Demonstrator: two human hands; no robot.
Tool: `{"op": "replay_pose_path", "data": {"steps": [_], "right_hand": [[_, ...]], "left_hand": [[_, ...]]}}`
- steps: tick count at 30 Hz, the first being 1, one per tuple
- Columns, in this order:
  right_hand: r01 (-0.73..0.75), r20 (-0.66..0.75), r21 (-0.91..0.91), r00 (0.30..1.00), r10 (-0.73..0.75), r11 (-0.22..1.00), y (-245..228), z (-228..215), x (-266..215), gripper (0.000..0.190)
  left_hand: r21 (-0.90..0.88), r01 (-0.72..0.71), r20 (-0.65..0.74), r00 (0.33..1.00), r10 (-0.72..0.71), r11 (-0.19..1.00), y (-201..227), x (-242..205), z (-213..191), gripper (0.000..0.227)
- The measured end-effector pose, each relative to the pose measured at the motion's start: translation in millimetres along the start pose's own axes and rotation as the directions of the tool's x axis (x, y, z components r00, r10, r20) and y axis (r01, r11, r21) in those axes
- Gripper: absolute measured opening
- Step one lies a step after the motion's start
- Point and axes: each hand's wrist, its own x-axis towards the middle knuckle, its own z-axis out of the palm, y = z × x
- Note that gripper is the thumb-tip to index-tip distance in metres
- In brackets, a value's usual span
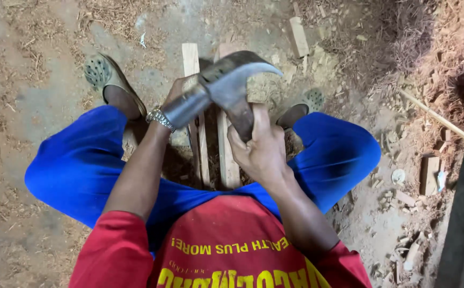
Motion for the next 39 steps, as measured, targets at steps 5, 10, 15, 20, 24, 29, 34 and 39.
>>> {"op": "replay_pose_path", "data": {"steps": [5, 10, 15, 20, 24, 29, 34, 39], "right_hand": [[-0.037, 0.069, -0.034, 0.997, 0.040, 0.999, 50.5, 46.1, 3.0, 0.037], [-0.064, 0.295, -0.284, 0.944, 0.150, 0.957, 56.3, 48.7, 8.8, 0.043], [-0.130, 0.182, -0.153, 0.971, 0.157, 0.980, 57.8, 41.1, -20.3, 0.031], [-0.151, 0.074, -0.031, 0.985, 0.153, 0.988, 60.8, 26.3, -17.7, 0.027], [-0.155, 0.014, 0.090, 0.988, 0.154, 0.984, 48.7, 20.7, -18.4, 0.020], [-0.197, 0.024, 0.052, 0.980, 0.196, 0.979, 48.0, 8.6, -18.6, 0.023], [-0.218, -0.009, 0.051, 0.976, 0.218, 0.975, 40.8, -1.5, -18.4, 0.028], [-0.218, -0.023, 0.113, 0.975, 0.222, 0.969, 35.8, -7.4, -16.5, 0.029]], "left_hand": [[0.674, -0.087, -0.094, 0.975, 0.201, 0.734, -7.1, 1.2, -11.2, 0.084], [0.985, -0.159, 0.139, 0.961, 0.239, 0.067, 14.0, 4.5, 7.4, 0.042], [0.845, -0.324, 0.157, 0.911, 0.380, 0.426, 10.7, 23.2, -3.5, 0.029], [0.909, -0.233, 0.120, 0.940, 0.319, 0.345, -9.5, 3.7, 51.1, 0.046], [0.996, 0.020, -0.019, 1.000, -0.018, 0.081, 15.3, -4.6, 58.3, 0.048], [0.958, -0.025, -0.079, 0.933, 0.350, 0.285, 10.0, 13.7, 40.3, 0.075], [0.937, -0.048, -0.033, 0.974, 0.224, 0.346, 18.7, 4.9, 58.2, 0.062], [0.905, -0.032, -0.104, 0.950, 0.293, 0.425, 28.6, -8.5, 78.0, 0.080]]}}
